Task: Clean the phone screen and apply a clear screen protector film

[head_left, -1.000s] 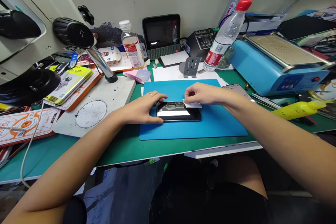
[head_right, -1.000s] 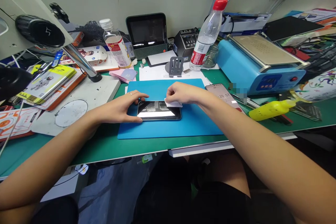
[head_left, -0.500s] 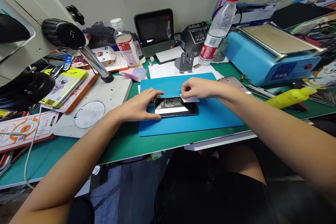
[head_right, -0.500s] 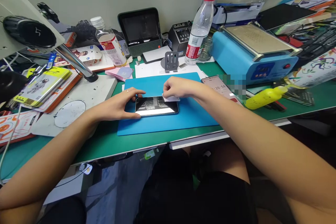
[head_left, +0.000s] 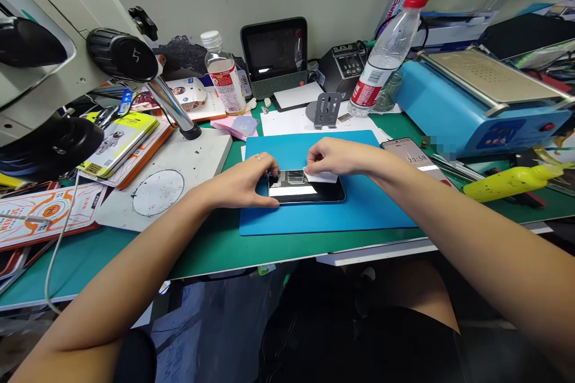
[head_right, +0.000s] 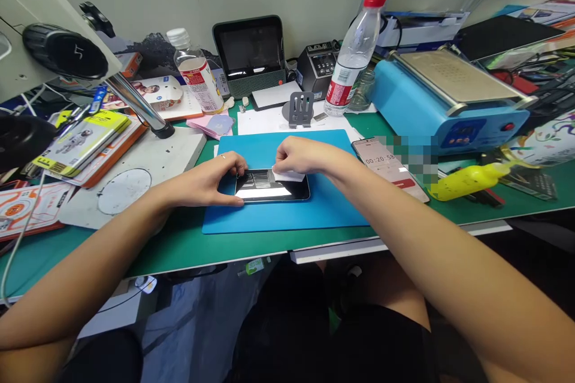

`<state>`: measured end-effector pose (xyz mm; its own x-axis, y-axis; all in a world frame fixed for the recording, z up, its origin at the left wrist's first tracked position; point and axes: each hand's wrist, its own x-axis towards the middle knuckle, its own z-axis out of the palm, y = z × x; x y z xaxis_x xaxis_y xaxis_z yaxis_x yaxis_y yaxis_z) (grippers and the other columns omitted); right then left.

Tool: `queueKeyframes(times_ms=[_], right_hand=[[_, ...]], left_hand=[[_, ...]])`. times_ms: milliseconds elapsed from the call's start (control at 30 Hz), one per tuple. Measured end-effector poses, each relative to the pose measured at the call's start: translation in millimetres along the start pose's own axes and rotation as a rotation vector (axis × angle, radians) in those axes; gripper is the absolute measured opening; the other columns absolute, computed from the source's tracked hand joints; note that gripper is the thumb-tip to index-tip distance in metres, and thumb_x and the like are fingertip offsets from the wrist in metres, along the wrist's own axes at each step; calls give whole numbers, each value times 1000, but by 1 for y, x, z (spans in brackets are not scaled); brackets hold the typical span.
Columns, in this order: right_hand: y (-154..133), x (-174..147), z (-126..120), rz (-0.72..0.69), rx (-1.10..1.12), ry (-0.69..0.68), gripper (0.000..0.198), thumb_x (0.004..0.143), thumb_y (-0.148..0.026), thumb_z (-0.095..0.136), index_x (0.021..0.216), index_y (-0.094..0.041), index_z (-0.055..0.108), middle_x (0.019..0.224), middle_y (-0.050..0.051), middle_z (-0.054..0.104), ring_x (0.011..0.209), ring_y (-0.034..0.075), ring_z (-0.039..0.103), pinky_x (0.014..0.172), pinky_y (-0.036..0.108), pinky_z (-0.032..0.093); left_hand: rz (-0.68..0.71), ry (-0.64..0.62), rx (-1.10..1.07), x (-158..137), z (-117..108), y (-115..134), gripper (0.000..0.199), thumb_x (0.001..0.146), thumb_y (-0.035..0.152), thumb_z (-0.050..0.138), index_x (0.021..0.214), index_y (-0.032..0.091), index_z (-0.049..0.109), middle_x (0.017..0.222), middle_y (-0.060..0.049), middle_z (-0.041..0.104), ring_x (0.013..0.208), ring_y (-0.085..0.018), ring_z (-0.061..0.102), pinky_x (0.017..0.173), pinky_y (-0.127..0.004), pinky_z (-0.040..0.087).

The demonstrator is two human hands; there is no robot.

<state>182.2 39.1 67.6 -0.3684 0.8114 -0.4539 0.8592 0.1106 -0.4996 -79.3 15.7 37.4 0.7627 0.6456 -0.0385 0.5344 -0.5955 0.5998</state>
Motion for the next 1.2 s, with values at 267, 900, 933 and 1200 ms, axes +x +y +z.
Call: queueKeyframes(times_ms=[267,900,933,1200], right_hand=[[0,-6,0,64,-71,15,16,83,-34,68,76,-19,69,79,6,70,66,19,56,57,32,37],[-16,-10,13,81,-196,125,14,86,-34,64,83,-22,68,87,8,74,79,23,65,63,32,39],[-15,-11,12,77,-203,112,14,86,-35,64,82,-21,68,86,8,74,79,23,65,62,31,39],[-19,-10,7,62,-250,60,19,90,-36,60,86,-19,69,91,9,73,77,21,62,62,31,39]], left_hand=[[18,-9,9,1,-1,1,44,80,51,79,99,21,53,107,-6,58,98,-24,55,86,-37,46],[9,-20,60,1,0,3,49,78,57,81,98,21,53,103,-5,58,97,-25,54,82,-35,43],[5,-17,58,1,0,3,49,78,57,81,98,21,53,103,-5,58,98,-25,54,82,-35,43],[-8,-24,58,1,-1,4,48,77,54,82,99,21,54,102,-4,58,98,-25,54,82,-34,42]])
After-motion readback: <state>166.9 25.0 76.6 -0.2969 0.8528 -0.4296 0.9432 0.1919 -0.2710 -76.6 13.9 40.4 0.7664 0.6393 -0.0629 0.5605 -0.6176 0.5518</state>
